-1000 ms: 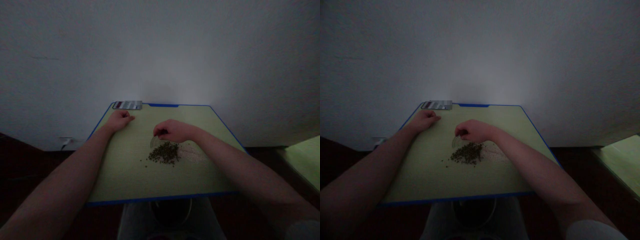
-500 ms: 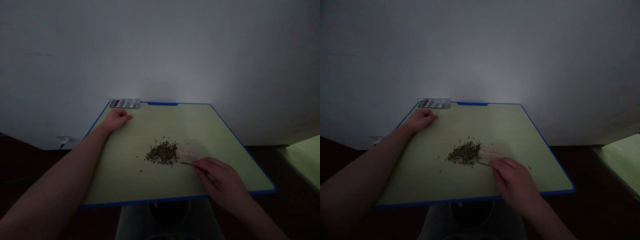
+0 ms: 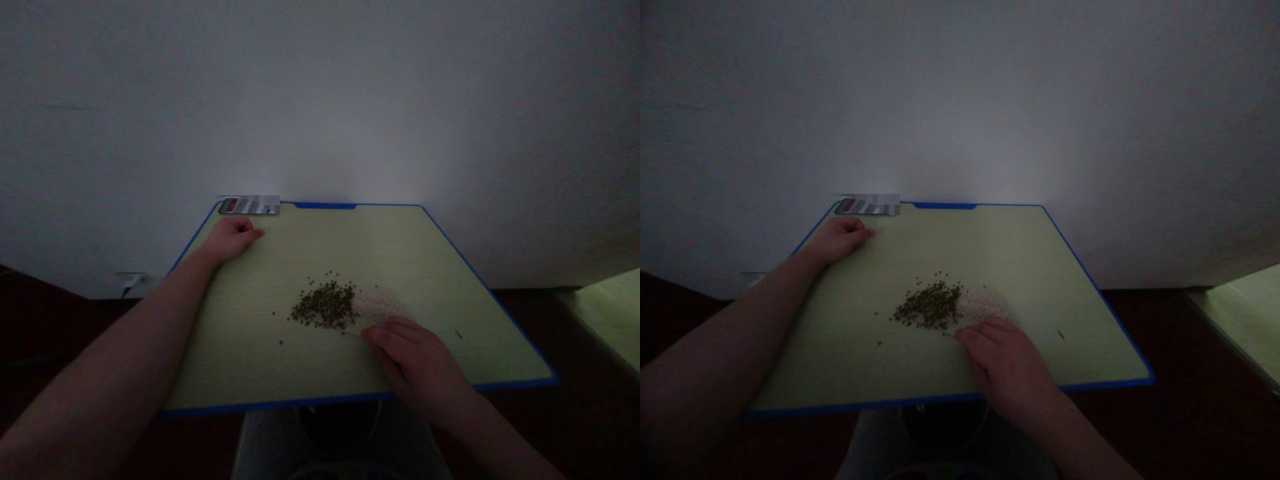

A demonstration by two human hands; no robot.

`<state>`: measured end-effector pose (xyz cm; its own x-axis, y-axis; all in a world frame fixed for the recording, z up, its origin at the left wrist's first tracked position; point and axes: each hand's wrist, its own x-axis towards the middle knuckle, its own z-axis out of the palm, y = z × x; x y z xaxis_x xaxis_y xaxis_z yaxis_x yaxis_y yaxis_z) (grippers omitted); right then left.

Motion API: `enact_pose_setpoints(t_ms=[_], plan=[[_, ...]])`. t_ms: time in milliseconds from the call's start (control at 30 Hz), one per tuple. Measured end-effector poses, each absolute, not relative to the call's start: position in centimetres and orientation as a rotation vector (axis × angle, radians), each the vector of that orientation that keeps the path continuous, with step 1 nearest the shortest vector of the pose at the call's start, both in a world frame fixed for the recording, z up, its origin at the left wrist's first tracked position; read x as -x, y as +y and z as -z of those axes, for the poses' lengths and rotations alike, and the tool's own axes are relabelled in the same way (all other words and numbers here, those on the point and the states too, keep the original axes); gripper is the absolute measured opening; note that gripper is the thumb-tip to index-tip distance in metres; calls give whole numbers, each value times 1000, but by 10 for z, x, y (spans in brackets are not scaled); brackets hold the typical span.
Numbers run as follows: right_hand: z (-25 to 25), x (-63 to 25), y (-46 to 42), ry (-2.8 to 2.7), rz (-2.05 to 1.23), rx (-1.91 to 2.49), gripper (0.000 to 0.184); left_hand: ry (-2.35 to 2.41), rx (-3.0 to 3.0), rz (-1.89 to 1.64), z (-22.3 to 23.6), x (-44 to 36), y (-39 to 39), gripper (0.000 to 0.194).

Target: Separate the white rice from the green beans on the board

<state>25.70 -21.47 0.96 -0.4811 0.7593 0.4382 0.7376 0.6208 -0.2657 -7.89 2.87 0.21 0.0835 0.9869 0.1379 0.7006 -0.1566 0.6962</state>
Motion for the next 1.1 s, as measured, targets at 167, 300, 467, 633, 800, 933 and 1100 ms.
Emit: enact_pose_setpoints(t_ms=[167,300,467,633,800,933,1100], plan=[[-14,-260,-215,-2291,7,1179,25,1636,-1915,-835,2,81,33,36],[-12,-261,-212,-2325,39,1178,25,1641,-1916,-838,4,82,35,35],[-9,-261,-213,-2375,57,1138,27,1631,-1921,-836,3,82,34,35],[-11,-260,-214,-2367,44,1155,27,1629,-1911,-840,2,81,32,36],[-9,-251,-211,-2384,-68,1125,30,1666,-1887,-830,-1,79,31,34],[-11,-248,-207,-2405,-160,979,29,1681,-1891,-825,-2,78,30,33],[-21,-250,-203,-2330,-316,1078,23,1672,-1895,-836,-2,78,29,33]])
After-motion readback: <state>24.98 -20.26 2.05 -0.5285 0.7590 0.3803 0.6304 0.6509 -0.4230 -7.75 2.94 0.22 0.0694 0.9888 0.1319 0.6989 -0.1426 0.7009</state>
